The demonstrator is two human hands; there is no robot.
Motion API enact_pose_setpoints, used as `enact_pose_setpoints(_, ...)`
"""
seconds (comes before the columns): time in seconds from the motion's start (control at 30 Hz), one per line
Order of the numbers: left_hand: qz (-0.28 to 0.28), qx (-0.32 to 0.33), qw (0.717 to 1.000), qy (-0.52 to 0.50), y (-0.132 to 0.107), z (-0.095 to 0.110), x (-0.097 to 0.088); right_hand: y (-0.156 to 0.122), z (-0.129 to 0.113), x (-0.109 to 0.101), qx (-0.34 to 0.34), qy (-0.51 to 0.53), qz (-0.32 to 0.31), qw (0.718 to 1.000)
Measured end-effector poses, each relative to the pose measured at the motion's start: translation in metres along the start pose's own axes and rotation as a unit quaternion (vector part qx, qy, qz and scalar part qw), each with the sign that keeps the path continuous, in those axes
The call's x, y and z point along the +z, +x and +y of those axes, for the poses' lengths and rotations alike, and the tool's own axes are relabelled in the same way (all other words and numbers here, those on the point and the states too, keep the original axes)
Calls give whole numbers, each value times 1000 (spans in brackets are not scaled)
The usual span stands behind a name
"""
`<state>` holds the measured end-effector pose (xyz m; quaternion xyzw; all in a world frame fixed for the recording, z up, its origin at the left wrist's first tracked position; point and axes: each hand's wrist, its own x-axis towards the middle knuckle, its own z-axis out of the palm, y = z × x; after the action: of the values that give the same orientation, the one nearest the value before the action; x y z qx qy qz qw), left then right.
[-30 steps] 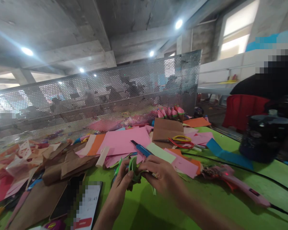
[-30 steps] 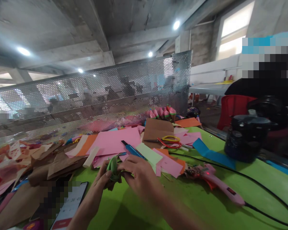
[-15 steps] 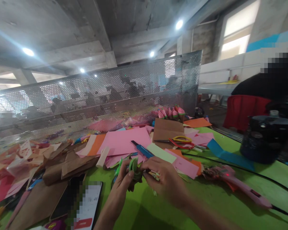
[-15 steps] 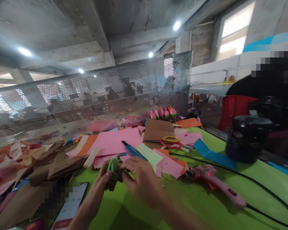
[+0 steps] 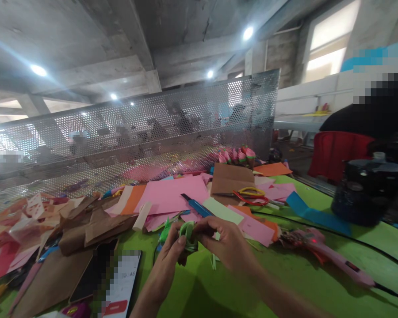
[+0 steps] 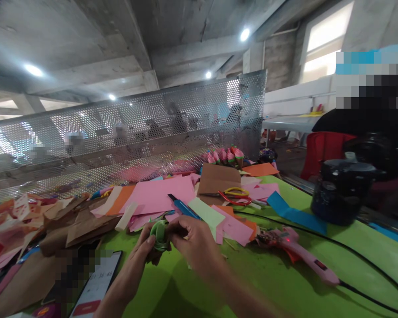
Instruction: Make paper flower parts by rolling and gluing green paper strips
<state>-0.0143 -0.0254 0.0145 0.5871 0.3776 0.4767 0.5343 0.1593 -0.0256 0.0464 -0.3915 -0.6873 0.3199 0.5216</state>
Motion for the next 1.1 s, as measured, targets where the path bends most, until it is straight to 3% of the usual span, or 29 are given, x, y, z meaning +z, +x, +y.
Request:
enact_pose_setpoints(0.17, 0, -1, 1000, -18, 1, 1, 3, -2, 2, 3, 17, 23, 3, 1000)
enact_pose_setpoints(0.4, 2, 2, 999, -51, 5, 0, 6, -1, 3, 0, -28, -47, 39, 998)
enact_pose_setpoints(0.53, 8, 13, 999, -48, 10, -4, 2, 1, 1, -7, -63, -43, 25, 997)
enact_pose_setpoints(0.77, 16, 23, 1000, 10, 5, -2, 1, -3, -4, -3, -85, -81, -68, 991)
enact_pose_setpoints(1.1, 10, -11, 1000, -6, 1, -2, -2, -2, -2, -4, -99, -105, -47, 988)
